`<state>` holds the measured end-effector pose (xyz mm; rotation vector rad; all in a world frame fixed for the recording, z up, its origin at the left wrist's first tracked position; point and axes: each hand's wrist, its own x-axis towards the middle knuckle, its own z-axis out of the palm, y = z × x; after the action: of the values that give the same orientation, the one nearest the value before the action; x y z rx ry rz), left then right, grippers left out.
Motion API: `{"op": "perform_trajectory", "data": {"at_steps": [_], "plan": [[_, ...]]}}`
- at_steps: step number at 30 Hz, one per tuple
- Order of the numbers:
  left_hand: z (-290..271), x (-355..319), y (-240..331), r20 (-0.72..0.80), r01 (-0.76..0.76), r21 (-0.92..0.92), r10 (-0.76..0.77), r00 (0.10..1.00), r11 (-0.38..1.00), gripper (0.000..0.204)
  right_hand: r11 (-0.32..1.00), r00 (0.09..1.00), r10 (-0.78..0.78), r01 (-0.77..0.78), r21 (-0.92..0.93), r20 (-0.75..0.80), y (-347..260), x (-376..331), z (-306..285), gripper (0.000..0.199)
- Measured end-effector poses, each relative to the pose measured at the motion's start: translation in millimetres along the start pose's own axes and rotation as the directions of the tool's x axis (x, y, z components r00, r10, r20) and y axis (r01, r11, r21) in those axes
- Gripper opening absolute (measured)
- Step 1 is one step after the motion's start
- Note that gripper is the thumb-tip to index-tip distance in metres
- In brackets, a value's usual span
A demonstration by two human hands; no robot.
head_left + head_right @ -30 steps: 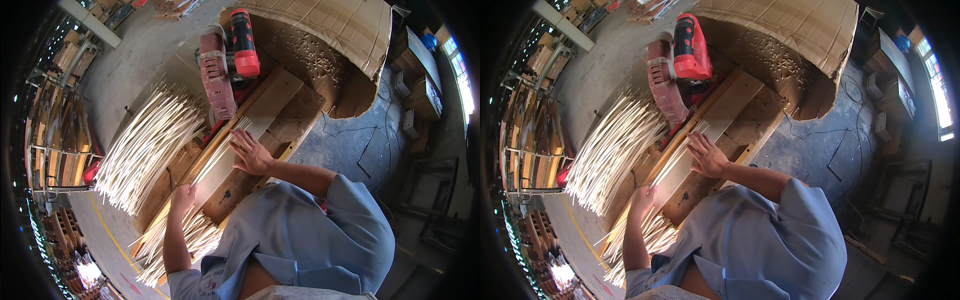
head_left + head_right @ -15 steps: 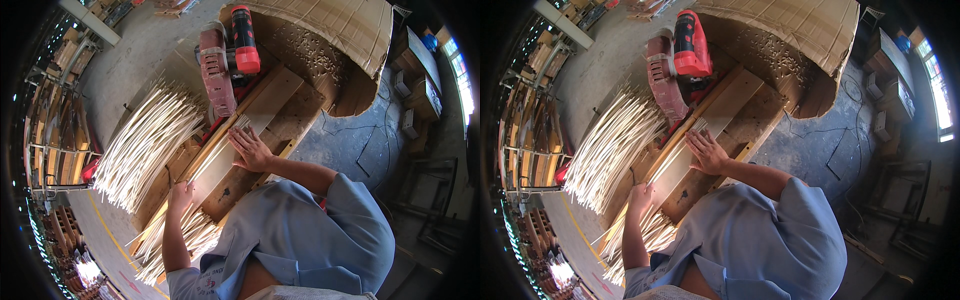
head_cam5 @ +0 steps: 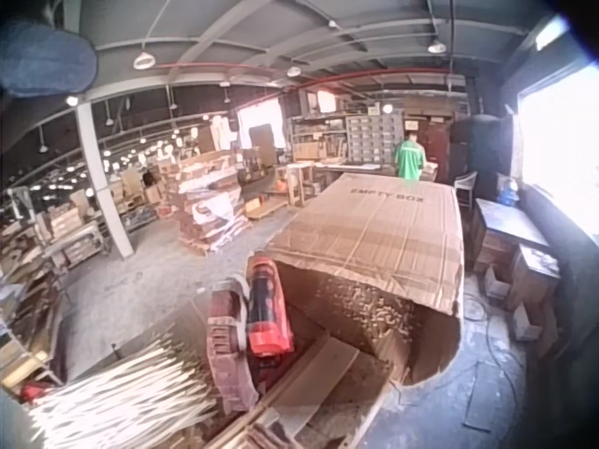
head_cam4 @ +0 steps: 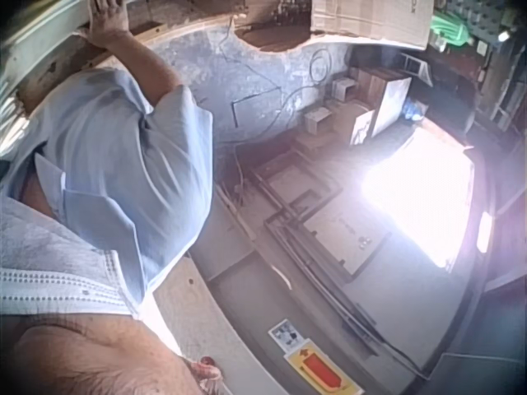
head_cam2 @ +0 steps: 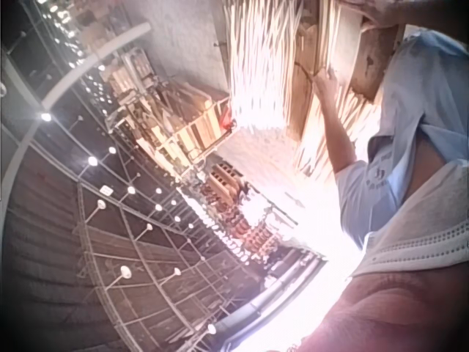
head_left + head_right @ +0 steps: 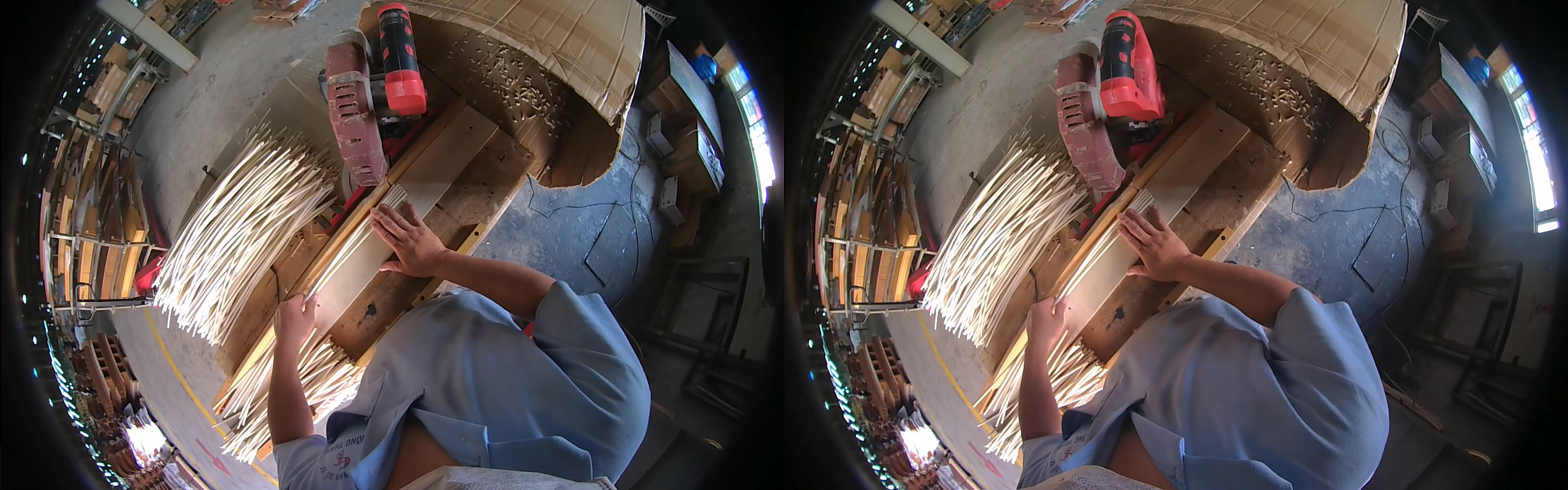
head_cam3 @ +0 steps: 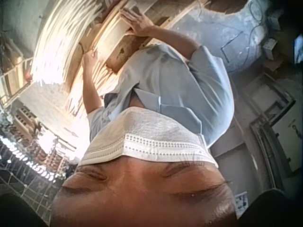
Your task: The person gathers bundles of thin wooden sticks, aligns them on a workbench, and uses a red circular saw to cut them to length. The cut pieces are stacked on the bench after each cut.
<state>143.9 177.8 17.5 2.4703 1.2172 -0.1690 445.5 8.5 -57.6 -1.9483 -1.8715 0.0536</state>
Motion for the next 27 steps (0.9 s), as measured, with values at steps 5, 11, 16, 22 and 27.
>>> {"op": "perform_trajectory", "data": {"at_steps": [5, 11, 16, 22, 27], "plan": [[6.9, -16.1, 1.8, -0.300, -0.012, 0.104, 0.043, 0.953, 0.994, 0.035, 1.000, 1.000, -0.003, 0.003, -0.004, 0.004, 0.3, 0.8, 0.3, 0.105], [-7.5, -3.4, 21.2, -0.594, -0.343, 0.220, 0.405, 0.695, 0.913, 0.017, 0.999, 0.997, 0.032, -0.030, -0.035, 0.064, 1.3, -0.5, 0.6, 0.104], [32.5, 35.9, 69.7, -0.476, -0.543, 0.234, 0.582, 0.659, 0.806, 0.028, 0.999, 0.996, 0.033, -0.030, -0.036, 0.088, -1.3, 3.6, -1.4, 0.104], [48.0, 81.9, 116.7, -0.377, -0.606, 0.283, 0.667, 0.642, 0.743, 0.034, 0.999, 0.999, 0.035, -0.035, 0.006, 0.027, 2.5, 2.0, 2.8, 0.114], [62.9, 94.9, 119.8, -0.370, -0.616, 0.309, 0.688, 0.624, 0.724, 0.033, 0.994, 0.996, 0.078, -0.080, 0.076, 0.032, 3.5, 4.4, 2.1, 0.126]]}}
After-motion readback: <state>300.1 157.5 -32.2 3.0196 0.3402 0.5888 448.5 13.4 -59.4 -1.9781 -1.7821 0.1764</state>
